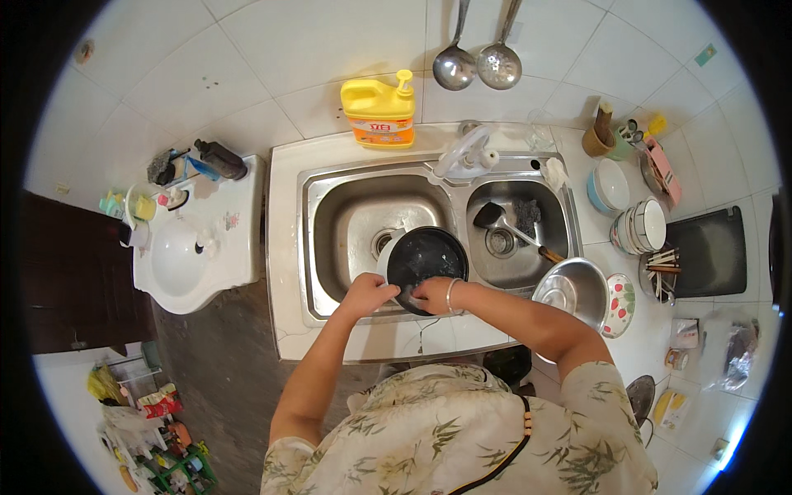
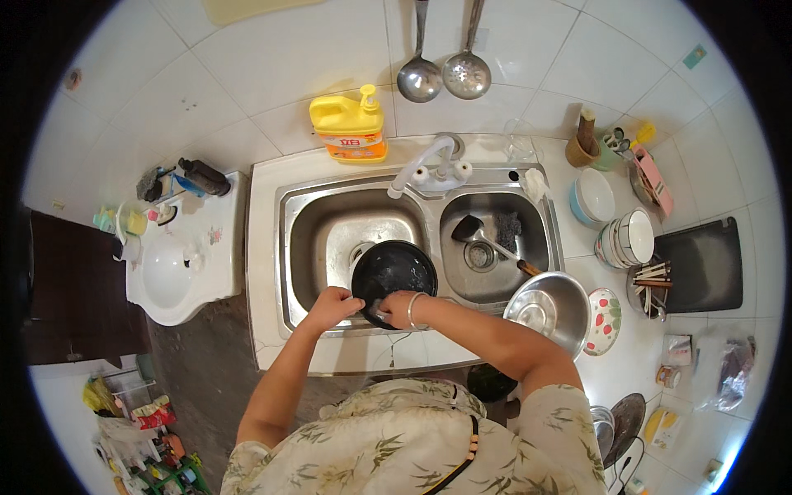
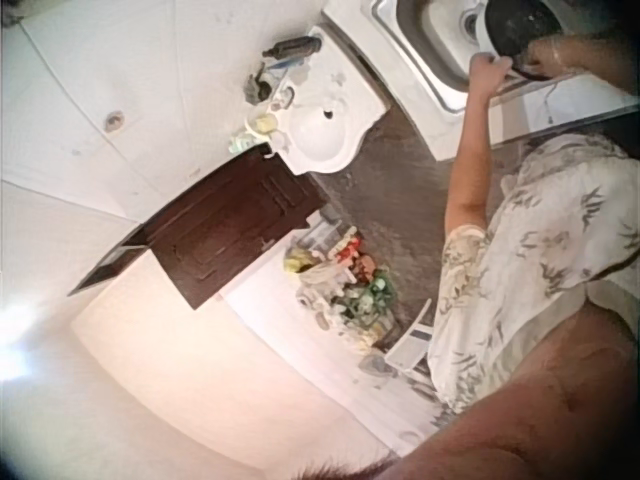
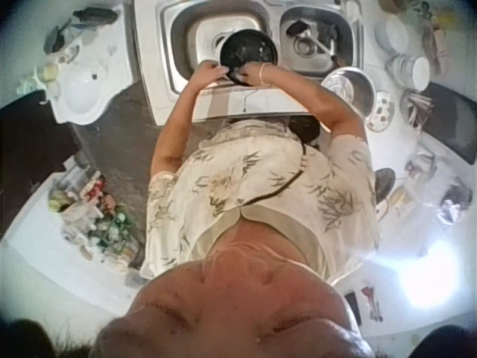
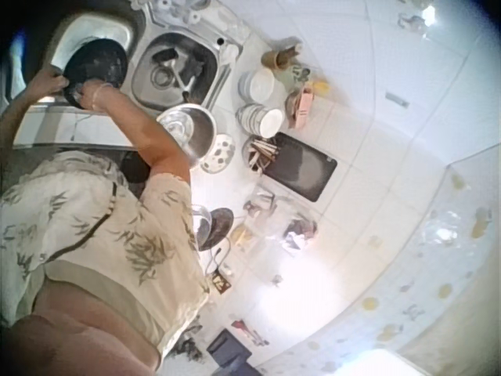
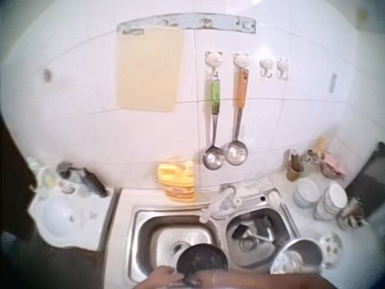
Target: The person washes a metal bowl, a small electric pot, and a large pot in a double-basin kitchen sink. They use a sponge to scrub the items and rinse them under running water. The person also handles a ladle and a strainer, rinsing them in the sink. The electric pot is placed on the counter and plugged in.
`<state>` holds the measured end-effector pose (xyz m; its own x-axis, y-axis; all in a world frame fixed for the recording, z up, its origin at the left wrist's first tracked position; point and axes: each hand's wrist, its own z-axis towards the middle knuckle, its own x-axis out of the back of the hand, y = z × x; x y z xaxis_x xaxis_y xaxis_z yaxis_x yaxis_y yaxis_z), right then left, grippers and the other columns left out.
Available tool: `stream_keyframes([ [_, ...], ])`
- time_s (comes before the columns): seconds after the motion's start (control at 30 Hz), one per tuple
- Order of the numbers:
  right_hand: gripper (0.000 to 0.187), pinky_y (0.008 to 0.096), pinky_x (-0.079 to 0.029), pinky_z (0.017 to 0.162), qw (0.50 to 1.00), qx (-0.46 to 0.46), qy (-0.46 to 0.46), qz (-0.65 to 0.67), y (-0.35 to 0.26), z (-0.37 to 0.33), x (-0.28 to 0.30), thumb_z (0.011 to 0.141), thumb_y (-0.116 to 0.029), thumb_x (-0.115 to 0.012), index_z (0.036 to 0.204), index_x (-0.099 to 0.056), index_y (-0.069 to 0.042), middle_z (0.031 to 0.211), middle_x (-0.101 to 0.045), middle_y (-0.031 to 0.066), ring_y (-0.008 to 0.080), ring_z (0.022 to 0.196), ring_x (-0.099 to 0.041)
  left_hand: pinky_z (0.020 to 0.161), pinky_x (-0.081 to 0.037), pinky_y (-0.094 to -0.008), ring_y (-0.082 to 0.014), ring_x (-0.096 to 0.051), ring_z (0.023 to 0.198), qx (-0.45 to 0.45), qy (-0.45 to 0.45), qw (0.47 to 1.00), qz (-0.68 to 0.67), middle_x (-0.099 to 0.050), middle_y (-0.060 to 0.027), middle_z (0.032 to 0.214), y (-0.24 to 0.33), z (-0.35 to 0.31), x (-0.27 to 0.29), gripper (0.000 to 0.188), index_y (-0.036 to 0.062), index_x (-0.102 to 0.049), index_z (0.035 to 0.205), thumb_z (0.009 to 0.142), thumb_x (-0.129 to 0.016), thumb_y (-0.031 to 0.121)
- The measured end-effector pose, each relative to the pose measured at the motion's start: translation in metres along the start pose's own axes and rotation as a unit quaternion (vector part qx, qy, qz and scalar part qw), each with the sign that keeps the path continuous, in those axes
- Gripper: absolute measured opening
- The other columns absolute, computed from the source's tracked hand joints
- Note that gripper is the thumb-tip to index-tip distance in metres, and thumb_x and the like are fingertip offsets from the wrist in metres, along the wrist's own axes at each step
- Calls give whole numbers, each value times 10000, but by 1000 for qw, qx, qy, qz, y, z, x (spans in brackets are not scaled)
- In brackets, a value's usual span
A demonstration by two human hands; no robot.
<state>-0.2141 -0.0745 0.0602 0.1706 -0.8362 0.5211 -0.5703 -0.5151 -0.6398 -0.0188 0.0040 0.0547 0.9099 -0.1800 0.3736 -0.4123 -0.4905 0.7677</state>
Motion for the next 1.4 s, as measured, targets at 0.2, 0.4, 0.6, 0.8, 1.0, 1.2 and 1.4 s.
stream_keyframes([
  [0.2, 92, 279, -403, 501, 836, 49, 313, 448, 16, 73, -19, 790, -106, -577, 736, -550, -37, 648, -566, 43, 121, 572, -511, 459, -352, -340, -120, -385, 474, 19, -6, 1000, 1, -440, -63, 470, 14, -5, 4, 413, -46, -512, 540, 688, -652, 314],
  [0.4, 51, 234, -367, 454, 498, -55, 530, 685, 20, 64, -8, 846, -105, -565, 851, -567, -55, 686, -531, 7, 83, 526, -452, 460, -346, -312, -105, -417, 489, 53, 26, 995, -85, -474, -24, 493, -14, -3, 0, 396, -42, -566, 560, 716, -644, 313],
  [0.6, 166, 221, -370, 454, 729, 1, 468, 499, 25, 73, -18, 824, -98, -606, 980, -571, -50, 690, -561, -11, 62, 502, -441, 488, -347, -253, -67, -438, 517, 67, 4, 993, -95, -520, -4, 546, -5, -5, 3, 319, 1, -583, 580, 765, -634, 256],
  [0.8, 196, 234, -455, 637, 801, 49, 308, 511, -16, 63, -31, 828, -86, -603, 998, -570, 6, 847, -617, 27, 75, 748, -556, 475, -340, -294, -81, -393, 529, 18, 32, 997, -65, -464, -5, 527, -17, -17, 0, 398, -23, -569, 600, 722, -698, 332],
  [1.0, 228, 254, -462, 676, 819, 67, 325, 468, -26, 29, -47, 821, -93, -614, 1012, -588, 28, 875, -615, 48, 87, 777, -560, 508, -363, -226, -38, -418, 590, -108, 17, 991, -78, -527, 44, 638, -13, -37, -2, 275, 5, -638, 841, 715, -741, 227],
  [1.2, 150, 355, -450, 644, 830, 121, 475, 265, -47, 17, -34, 782, -73, -583, 913, -597, -1, 768, -544, 152, 320, 732, -548, 546, -420, -254, -57, -470, 603, -105, 50, 993, -19, -575, -18, 655, 2, -43, -5, 256, 4, -632, 888, 710, -705, 174],
  [1.4, 138, 358, -419, 583, 752, 85, 601, 257, -38, 55, 0, 780, -94, -604, 837, -565, 26, 763, -543, 160, 310, 646, -519, 588, -445, -315, -168, -523, 602, -91, 41, 994, 31, -595, -139, 689, 1, -41, -4, 277, -19, -594, 817, 703, -696, 211],
])
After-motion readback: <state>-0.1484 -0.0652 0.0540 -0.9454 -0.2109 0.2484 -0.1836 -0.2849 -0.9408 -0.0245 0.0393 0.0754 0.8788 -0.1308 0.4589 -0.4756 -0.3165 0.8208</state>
